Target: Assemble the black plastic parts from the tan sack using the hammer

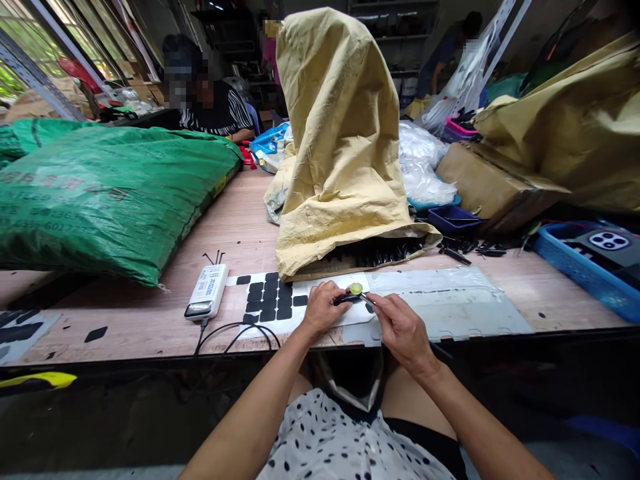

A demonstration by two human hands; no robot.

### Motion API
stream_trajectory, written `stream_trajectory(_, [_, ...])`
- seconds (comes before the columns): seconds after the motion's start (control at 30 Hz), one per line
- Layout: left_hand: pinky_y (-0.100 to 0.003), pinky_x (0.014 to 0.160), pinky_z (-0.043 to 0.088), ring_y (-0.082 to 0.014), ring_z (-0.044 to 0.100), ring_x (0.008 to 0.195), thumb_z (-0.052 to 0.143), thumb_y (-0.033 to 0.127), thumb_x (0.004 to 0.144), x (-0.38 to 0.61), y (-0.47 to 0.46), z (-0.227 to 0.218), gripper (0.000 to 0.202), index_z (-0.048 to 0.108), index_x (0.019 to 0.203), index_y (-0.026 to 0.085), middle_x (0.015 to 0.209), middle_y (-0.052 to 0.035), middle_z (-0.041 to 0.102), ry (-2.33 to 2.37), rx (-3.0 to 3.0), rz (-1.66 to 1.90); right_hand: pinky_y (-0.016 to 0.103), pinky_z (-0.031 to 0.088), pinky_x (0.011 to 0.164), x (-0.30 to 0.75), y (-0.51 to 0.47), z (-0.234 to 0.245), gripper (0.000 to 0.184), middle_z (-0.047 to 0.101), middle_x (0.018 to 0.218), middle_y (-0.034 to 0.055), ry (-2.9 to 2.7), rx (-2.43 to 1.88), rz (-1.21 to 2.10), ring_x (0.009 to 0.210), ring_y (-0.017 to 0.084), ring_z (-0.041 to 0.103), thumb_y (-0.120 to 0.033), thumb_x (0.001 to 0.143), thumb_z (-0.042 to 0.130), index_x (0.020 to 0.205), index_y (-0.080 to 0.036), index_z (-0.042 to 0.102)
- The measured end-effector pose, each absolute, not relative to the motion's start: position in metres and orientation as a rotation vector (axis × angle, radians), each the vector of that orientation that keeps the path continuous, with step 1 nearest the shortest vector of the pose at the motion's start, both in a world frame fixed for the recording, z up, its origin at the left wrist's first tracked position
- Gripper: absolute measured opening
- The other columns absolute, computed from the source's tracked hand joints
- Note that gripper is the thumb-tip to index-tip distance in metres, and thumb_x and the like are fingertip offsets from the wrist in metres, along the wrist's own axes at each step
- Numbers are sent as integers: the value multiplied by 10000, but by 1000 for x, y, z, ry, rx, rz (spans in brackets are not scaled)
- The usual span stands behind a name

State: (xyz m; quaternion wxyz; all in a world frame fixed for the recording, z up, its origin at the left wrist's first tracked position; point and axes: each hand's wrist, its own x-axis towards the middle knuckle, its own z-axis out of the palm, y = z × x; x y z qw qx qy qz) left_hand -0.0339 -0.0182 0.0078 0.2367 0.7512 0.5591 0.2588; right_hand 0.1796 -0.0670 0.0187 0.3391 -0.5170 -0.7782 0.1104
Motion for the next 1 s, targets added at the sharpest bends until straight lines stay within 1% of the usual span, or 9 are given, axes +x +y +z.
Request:
stream_trajectory(0.13, [-358,876,400,-208,603,948,747,310,835,-34,-17,4,191,794,1019,302,871,-9,672,1537,2057,722,300,512,814,183,-67,14,373,657,932,45,-2075,-1395,218,932,198,626,-217,1016,416,1296,-280,654])
stream_trajectory(0.3, [-369,897,401,-215,610,971,761,302,820,-34,-16,3,223,791,1041,287,894,-13,689,1523,2047,737,311,505,854,191,-65,14,355,665,979,55,-1992,-1371,156,946,200,628,-248,1023,450,1321,-264,641])
stream_trajectory(0.43, [-379,904,399,-220,614,976,753,312,826,-34,-17,4,211,786,1031,278,913,-15,695,1530,2042,739,305,502,847,195,-64,14,340,668,962,46,-2028,-1395,175,956,199,634,-246,1025,445,1285,-266,663])
stream_trajectory(0.57, [-385,920,391,-224,614,986,734,270,821,-35,-18,5,194,773,1011,272,915,-10,695,1514,2049,749,305,488,871,211,-55,18,324,691,1028,41,-1915,-1466,120,982,198,645,-282,1021,468,1276,-271,667])
stream_trajectory(0.7, [-380,899,388,-218,610,963,717,243,819,-35,-19,7,229,740,1046,267,913,-3,690,1501,2037,760,308,463,814,244,-35,15,292,697,984,34,-1856,-1604,-51,951,207,636,-295,991,512,1215,-270,698])
stream_trajectory(0.77, [-374,880,387,-210,607,933,706,241,829,-35,-20,9,211,730,1038,266,894,3,681,1497,2030,770,315,445,797,261,-26,10,270,694,962,34,-1883,-1666,-121,934,213,618,-281,971,531,1172,-265,711])
stream_trajectory(0.87, [-374,879,381,-204,606,931,694,234,840,-35,-19,9,167,732,999,268,886,7,671,1496,2026,778,328,426,805,279,-16,0,243,688,951,39,-1959,-1691,-172,914,219,587,-260,946,549,1119,-253,721])
stream_trajectory(1.0, [-377,878,382,-204,611,940,698,223,832,-35,-19,7,175,736,997,265,890,6,667,1501,2026,785,341,414,820,283,-9,-9,221,675,935,53,-2004,-1649,-202,899,226,558,-246,930,560,1077,-231,724])
